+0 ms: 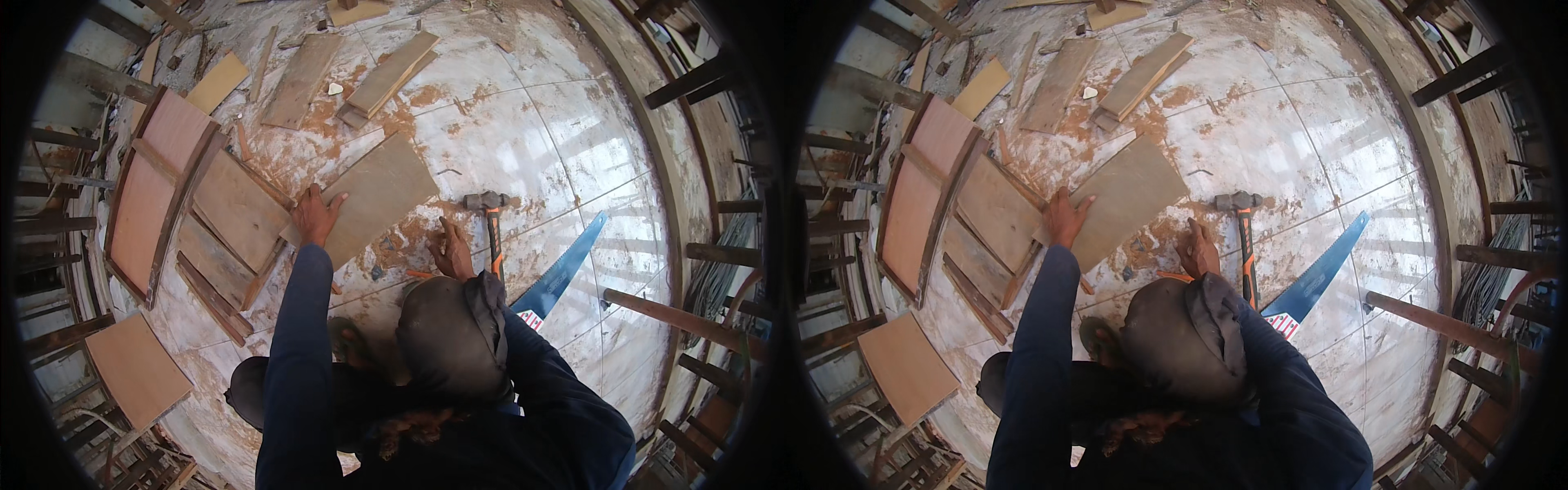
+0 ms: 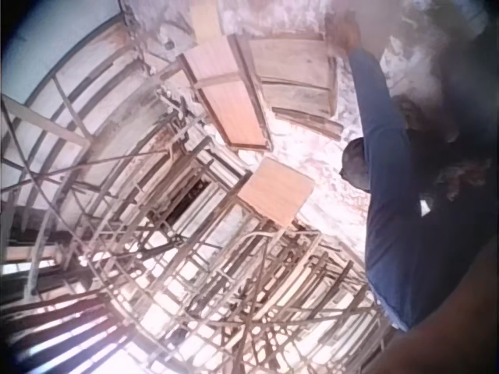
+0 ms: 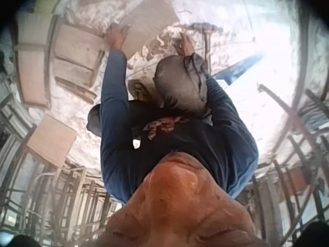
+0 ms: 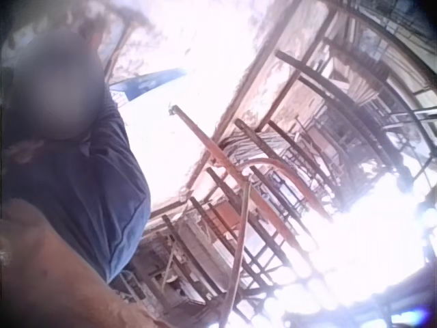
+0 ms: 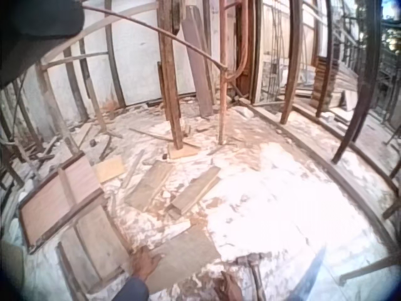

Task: The person saws a piece of wood held down by hand on the floor, then uses a hammer to tap another piece of wood.

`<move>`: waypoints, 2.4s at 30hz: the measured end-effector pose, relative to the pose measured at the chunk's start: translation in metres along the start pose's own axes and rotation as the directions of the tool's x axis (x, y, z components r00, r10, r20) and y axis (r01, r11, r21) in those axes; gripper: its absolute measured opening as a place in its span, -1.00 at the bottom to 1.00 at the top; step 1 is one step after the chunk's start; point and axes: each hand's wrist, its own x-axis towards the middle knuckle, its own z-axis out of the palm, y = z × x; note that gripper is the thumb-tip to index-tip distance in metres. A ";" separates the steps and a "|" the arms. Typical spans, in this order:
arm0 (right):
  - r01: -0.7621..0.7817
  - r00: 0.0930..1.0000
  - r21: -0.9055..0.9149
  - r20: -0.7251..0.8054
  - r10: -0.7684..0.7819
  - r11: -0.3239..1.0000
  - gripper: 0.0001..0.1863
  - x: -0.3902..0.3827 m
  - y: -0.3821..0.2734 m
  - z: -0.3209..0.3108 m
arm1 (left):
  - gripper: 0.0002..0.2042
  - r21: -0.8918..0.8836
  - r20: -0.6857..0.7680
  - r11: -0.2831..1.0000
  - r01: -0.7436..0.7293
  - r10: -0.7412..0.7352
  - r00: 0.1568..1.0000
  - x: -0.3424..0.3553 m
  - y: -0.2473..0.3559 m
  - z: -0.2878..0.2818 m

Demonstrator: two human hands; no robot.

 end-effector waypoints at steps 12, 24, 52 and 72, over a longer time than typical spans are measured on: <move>-0.357 0.894 0.679 0.048 0.446 0.642 -0.08 0.023 -0.026 0.026 | -0.38 0.095 -0.104 0.971 -0.220 0.229 0.968 -0.089 0.027 -0.011; -0.326 0.927 0.458 0.325 0.186 0.827 -0.09 0.083 -0.046 0.033 | -0.37 -0.017 -0.061 0.972 0.233 -0.234 0.970 -0.009 -0.016 -0.013; 0.176 0.968 -0.179 0.208 -0.138 0.968 -0.21 0.064 -0.056 0.025 | -0.24 0.027 0.189 0.998 0.052 -0.056 0.980 0.048 -0.015 -0.026; -0.678 0.731 0.596 0.487 0.478 0.429 -0.66 -0.048 0.038 -0.086 | -0.21 -0.010 0.165 1.000 0.025 -0.023 0.986 0.040 -0.079 -0.018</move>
